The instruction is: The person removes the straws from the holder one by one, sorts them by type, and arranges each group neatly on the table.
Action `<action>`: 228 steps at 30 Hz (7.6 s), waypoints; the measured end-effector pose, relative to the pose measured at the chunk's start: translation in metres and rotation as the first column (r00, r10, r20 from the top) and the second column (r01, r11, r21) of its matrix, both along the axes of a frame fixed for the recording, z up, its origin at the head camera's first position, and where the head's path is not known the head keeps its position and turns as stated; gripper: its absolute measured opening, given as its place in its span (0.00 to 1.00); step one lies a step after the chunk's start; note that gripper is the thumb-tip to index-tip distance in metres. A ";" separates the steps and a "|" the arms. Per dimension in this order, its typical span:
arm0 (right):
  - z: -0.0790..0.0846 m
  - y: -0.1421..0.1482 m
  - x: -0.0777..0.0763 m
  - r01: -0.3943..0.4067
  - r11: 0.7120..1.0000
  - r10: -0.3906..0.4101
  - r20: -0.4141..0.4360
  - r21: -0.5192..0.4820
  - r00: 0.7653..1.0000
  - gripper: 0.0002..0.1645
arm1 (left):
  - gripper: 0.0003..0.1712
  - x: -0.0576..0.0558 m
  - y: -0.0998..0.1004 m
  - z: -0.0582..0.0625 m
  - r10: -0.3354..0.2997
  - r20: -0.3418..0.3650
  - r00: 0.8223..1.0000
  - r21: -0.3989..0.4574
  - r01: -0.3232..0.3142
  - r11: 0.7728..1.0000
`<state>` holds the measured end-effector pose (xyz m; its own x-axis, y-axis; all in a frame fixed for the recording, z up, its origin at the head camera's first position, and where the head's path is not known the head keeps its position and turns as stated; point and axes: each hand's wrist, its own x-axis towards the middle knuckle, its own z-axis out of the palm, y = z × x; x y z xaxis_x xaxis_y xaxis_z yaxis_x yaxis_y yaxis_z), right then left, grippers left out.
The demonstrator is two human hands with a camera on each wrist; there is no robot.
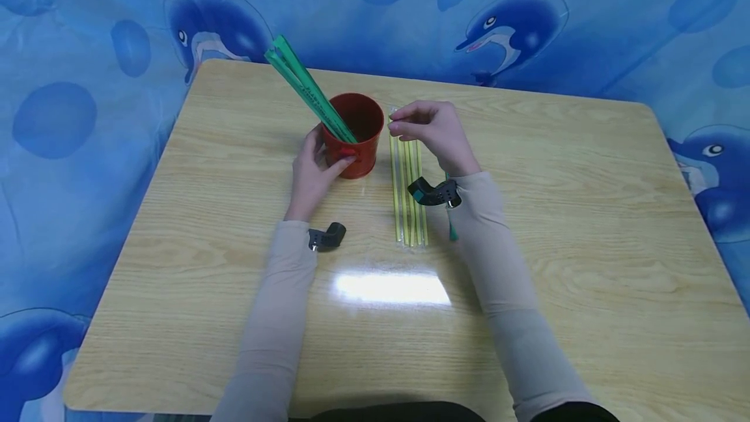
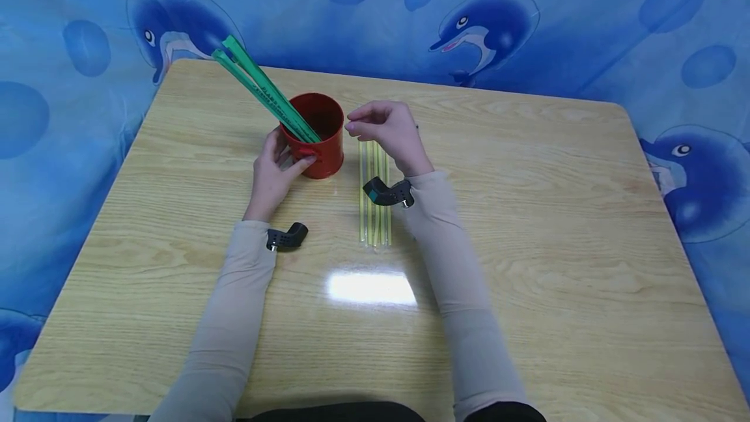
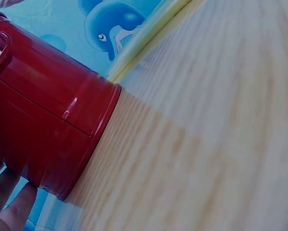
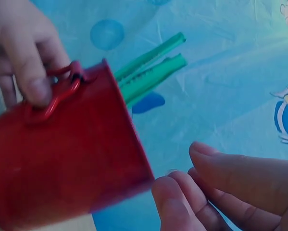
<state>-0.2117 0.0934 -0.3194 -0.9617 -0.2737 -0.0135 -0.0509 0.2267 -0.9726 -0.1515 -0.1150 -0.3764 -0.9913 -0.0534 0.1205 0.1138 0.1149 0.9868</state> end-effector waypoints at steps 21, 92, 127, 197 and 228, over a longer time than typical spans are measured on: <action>0.010 -0.059 -0.012 -0.148 0.988 0.146 -0.042 -0.047 0.988 0.13 | 0.44 -0.018 -0.004 -0.037 -0.001 -0.027 1.000 -0.001 0.001 1.000; 0.046 -0.049 0.010 -0.073 0.987 0.008 -0.411 -0.141 0.912 0.06 | 0.43 -0.016 -0.003 -0.038 0.007 0.021 1.000 -0.069 -0.006 0.998; 0.057 0.000 0.039 -0.055 0.958 -0.106 -0.528 -0.281 0.843 0.07 | 0.44 -0.017 -0.002 -0.038 0.007 -0.008 1.000 -0.041 -0.007 0.999; -0.055 0.123 0.017 0.201 0.950 -0.239 0.143 0.237 0.960 0.17 | 0.43 -0.018 -0.001 -0.038 -0.003 -0.021 1.000 -0.014 0.003 1.000; -0.070 0.117 0.013 0.162 0.881 -0.253 0.154 0.445 0.955 0.14 | 0.44 -0.019 -0.001 -0.038 -0.011 -0.024 1.000 0.001 0.011 1.000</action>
<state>-0.1991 0.2101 -0.3895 -0.9595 0.0076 -0.2818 0.2294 0.6017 -0.7650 -0.1703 -0.1164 -0.4148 -0.9887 -0.0426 0.1439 0.1384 0.1121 0.9840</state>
